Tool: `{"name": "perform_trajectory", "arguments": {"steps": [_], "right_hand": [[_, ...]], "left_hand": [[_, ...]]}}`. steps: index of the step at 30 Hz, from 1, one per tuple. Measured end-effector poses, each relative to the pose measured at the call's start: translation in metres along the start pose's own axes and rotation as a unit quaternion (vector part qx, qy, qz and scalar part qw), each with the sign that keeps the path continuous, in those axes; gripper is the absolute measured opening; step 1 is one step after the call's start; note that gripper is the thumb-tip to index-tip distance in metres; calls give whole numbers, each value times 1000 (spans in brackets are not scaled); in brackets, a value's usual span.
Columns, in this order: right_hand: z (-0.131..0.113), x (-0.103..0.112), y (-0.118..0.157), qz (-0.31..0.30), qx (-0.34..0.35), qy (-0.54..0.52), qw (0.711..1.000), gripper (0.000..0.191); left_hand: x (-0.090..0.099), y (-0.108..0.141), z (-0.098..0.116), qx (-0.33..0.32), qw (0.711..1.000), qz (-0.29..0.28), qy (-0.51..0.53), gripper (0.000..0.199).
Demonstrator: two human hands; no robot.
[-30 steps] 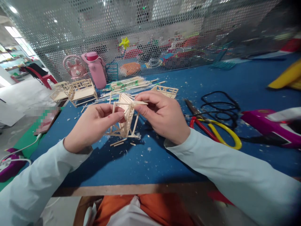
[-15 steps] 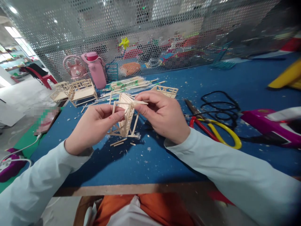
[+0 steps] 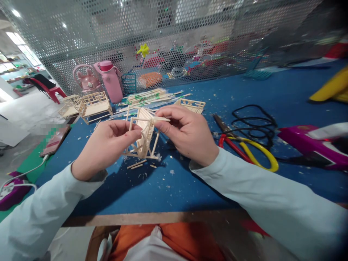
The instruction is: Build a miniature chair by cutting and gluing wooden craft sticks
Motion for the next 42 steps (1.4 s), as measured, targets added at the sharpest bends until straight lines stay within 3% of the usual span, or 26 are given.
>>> {"name": "perform_trajectory", "arguments": {"steps": [15,22,28,32,35,39,42], "right_hand": [[-2,0,0,-6,-4,0,1000,23],[-2,1,0,-5,1,11,1000,17],[2,2,0,10,-9,10,1000,17],[5,1,0,48,-38,8,998,17],[6,-1,3,73,-62,9,995,17],[6,0,4,50,-73,-20,996,17],[11,15,-5,63,-99,-48,992,32]], "left_hand": [[-5,1,8,-5,999,40,-26,19],[-4,-1,6,-25,999,32,-17,19],[11,2,-13,-74,997,33,21,27],[6,5,-39,-169,985,-15,-21,37],[-2,4,-51,-238,971,31,-26,29],[-2,-3,-52,-232,971,55,-14,24],[8,-6,-50,-220,974,54,16,26]]}}
Point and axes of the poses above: each hand's wrist, its own y-axis away from the middle knuckle, its own x-axis out of the back of the hand, z = x × y, the point moved 2 cm from there along -y, towards the middle knuckle, and after that the axes turned 4 degrees about -x, right-handed, at the moved point
